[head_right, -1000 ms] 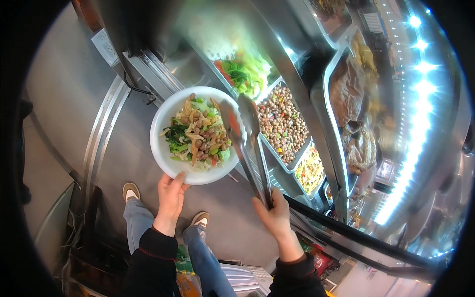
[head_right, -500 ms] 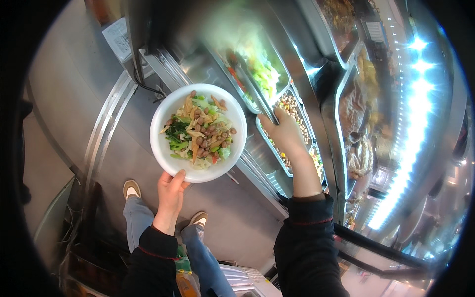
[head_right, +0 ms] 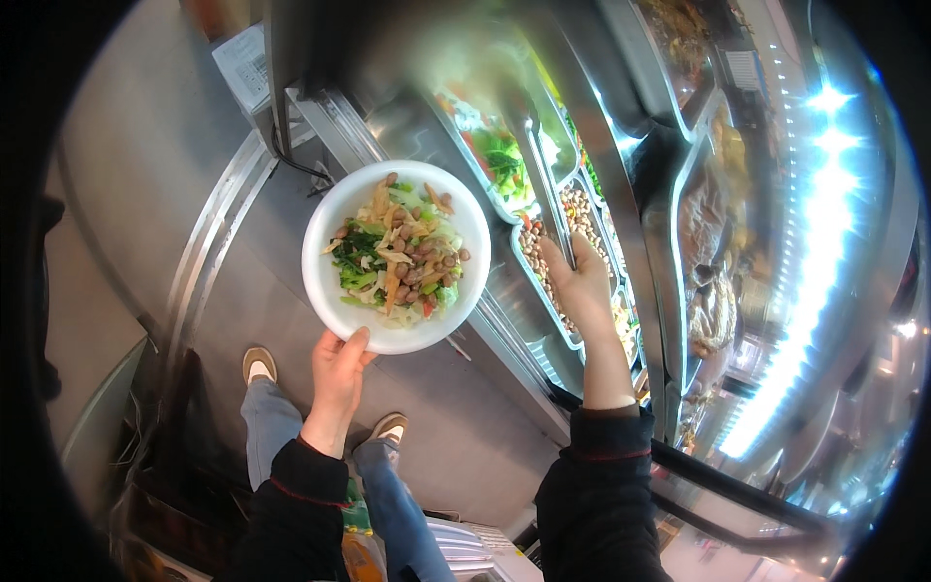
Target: The person uses tongs to transfer various cooked vegetables and meat from a refrigerated display into a white bowl. They then move to a stainless steel counter and wrap three plates of food with plastic film before placing them back into the display case.
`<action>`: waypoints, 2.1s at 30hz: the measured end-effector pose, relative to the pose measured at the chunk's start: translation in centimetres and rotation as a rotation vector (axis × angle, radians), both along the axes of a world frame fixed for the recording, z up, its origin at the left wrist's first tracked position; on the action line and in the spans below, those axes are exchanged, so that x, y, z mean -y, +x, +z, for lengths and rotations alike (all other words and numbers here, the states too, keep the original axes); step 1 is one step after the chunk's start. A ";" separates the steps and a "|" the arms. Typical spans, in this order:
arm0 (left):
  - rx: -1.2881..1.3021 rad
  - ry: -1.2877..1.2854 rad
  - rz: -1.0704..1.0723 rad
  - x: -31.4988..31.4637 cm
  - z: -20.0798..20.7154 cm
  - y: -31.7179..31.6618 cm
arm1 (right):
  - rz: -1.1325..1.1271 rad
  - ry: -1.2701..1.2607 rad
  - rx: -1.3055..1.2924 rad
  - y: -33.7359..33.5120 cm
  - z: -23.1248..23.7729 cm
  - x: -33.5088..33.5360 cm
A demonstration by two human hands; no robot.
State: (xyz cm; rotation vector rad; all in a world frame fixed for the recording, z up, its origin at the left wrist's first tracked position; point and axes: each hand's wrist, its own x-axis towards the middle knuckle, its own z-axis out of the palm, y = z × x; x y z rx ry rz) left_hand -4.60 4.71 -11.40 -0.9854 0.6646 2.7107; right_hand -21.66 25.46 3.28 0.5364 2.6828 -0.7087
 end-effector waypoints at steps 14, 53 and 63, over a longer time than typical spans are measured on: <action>-0.008 -0.013 -0.008 0.1 -0.4 1.1 | -0.009 0.133 -0.071 2.8 -2.2 -0.2; 0.016 0.008 0.007 0.8 -0.6 2.9 | 0.304 0.213 0.150 22.4 5.0 4.9; 0.019 0.009 0.021 1.9 -0.9 3.4 | 0.464 0.151 0.110 24.2 3.1 4.1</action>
